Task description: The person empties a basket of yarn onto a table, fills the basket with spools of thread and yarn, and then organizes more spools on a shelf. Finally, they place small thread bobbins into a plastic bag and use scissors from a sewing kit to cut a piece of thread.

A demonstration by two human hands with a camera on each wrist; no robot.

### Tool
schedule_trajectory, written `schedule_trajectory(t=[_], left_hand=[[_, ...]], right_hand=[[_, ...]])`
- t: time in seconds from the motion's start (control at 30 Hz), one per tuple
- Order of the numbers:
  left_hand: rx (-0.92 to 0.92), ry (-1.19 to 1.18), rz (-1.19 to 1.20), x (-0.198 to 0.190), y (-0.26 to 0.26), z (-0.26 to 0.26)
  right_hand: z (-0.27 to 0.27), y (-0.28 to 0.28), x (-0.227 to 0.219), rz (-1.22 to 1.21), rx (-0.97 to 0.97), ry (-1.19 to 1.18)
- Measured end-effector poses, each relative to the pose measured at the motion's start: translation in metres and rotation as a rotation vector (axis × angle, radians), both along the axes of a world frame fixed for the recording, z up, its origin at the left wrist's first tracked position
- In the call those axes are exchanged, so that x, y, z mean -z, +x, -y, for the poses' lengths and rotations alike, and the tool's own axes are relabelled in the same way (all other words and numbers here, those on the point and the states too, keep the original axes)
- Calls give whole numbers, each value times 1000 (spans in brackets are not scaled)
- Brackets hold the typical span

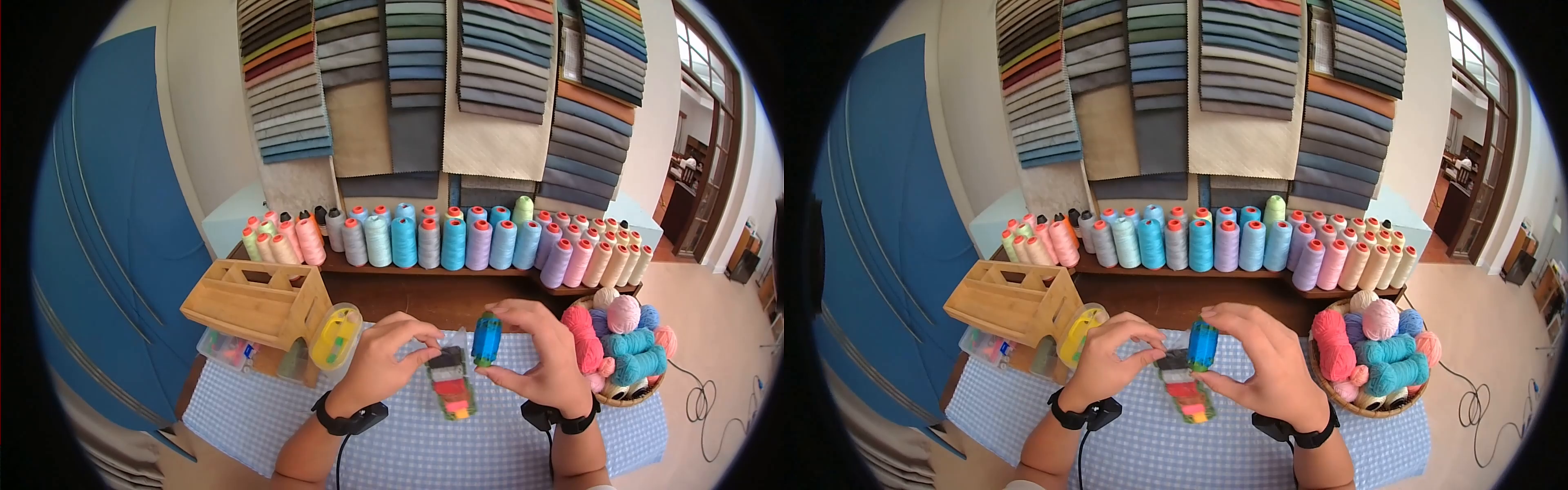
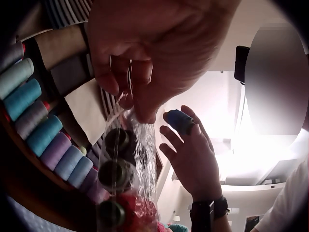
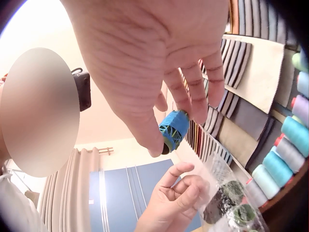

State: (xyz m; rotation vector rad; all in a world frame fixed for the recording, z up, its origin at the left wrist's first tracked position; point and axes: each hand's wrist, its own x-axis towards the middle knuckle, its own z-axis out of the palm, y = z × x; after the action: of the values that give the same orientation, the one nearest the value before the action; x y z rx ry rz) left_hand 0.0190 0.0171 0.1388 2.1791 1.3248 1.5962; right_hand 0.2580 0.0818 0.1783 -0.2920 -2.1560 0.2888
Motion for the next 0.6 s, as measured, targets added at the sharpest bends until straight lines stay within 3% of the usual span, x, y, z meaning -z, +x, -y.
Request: schedule_trajectory(t=[0.23,0.37,0.47,0.53,0.6], left_hand=[[213,-127,-249,9,6,-1],[209,-244,-132,5,16,5],[97,-93,-278,4,15,6],[-98,105,-379,1,14,7],[-44,113,-398,-6,16,10]], right_hand=[[-5,9,-4,-73,16,-3],[-5,12,-5,-60,17,-1],[-6,11,-4,-58,12,7],[-6,12,-4,-60,10,9],[-5,12,-4,-62,14,10]])
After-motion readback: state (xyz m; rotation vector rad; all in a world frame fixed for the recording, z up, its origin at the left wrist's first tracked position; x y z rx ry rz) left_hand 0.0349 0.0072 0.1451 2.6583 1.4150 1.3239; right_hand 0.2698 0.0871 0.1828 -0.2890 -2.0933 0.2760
